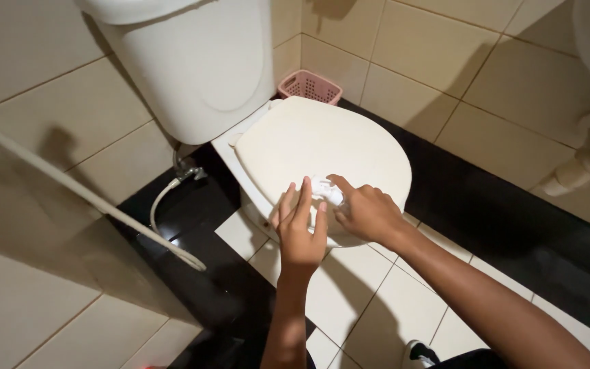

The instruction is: The person cleans a white toilet in a bathroom. They first use a handheld bidet sprayer to rinse the toilet bowl and seat. Then, they apply a cleaning liquid from a white bottle onto the toilet seat and lid. Finally, they wipe the toilet seat and tank with a green cloth.

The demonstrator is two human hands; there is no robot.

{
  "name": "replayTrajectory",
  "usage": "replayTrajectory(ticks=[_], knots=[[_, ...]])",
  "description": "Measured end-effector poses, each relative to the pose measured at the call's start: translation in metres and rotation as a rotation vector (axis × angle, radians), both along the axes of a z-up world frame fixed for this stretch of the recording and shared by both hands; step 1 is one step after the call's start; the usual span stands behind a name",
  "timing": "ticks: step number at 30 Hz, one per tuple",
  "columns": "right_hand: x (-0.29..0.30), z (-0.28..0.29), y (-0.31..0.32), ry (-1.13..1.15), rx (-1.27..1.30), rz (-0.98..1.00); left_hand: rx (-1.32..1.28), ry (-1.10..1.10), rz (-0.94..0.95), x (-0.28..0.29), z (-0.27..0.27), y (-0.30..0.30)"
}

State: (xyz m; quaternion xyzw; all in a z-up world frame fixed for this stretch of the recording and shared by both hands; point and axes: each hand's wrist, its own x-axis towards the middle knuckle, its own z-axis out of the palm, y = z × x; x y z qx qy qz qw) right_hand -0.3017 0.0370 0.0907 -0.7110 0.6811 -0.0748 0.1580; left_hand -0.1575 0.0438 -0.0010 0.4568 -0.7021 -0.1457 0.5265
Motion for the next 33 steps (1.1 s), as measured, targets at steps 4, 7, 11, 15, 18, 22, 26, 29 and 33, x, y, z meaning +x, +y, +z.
replayTrajectory(ticks=[4,7,11,15,18,22,26,29,33], knots=[[0.003,-0.009,-0.005,-0.019,-0.022,0.034,-0.013,0.022,0.021,0.009,0.006,0.005],[0.003,-0.017,-0.012,0.003,-0.024,0.065,0.072,0.001,0.009,0.014,0.012,0.008],[0.011,-0.013,-0.012,0.020,-0.002,0.056,0.088,-0.019,-0.002,0.020,0.012,0.010],[0.021,-0.007,-0.011,0.022,0.058,0.074,0.087,-0.018,0.034,0.026,0.002,0.006],[0.031,-0.001,-0.008,0.015,0.029,0.114,0.079,-0.028,0.062,0.033,-0.006,0.005],[0.044,0.000,-0.010,-0.031,0.112,0.108,0.107,-0.027,0.075,0.043,0.003,0.010],[0.045,-0.017,-0.022,0.026,0.005,0.205,0.200,-0.048,0.108,0.054,0.007,0.013],[0.053,-0.015,-0.021,0.048,0.001,0.234,0.201,-0.048,0.138,0.059,0.007,0.016],[0.072,-0.005,-0.014,-0.022,0.039,0.182,0.215,-0.009,0.160,0.067,0.011,0.018]])
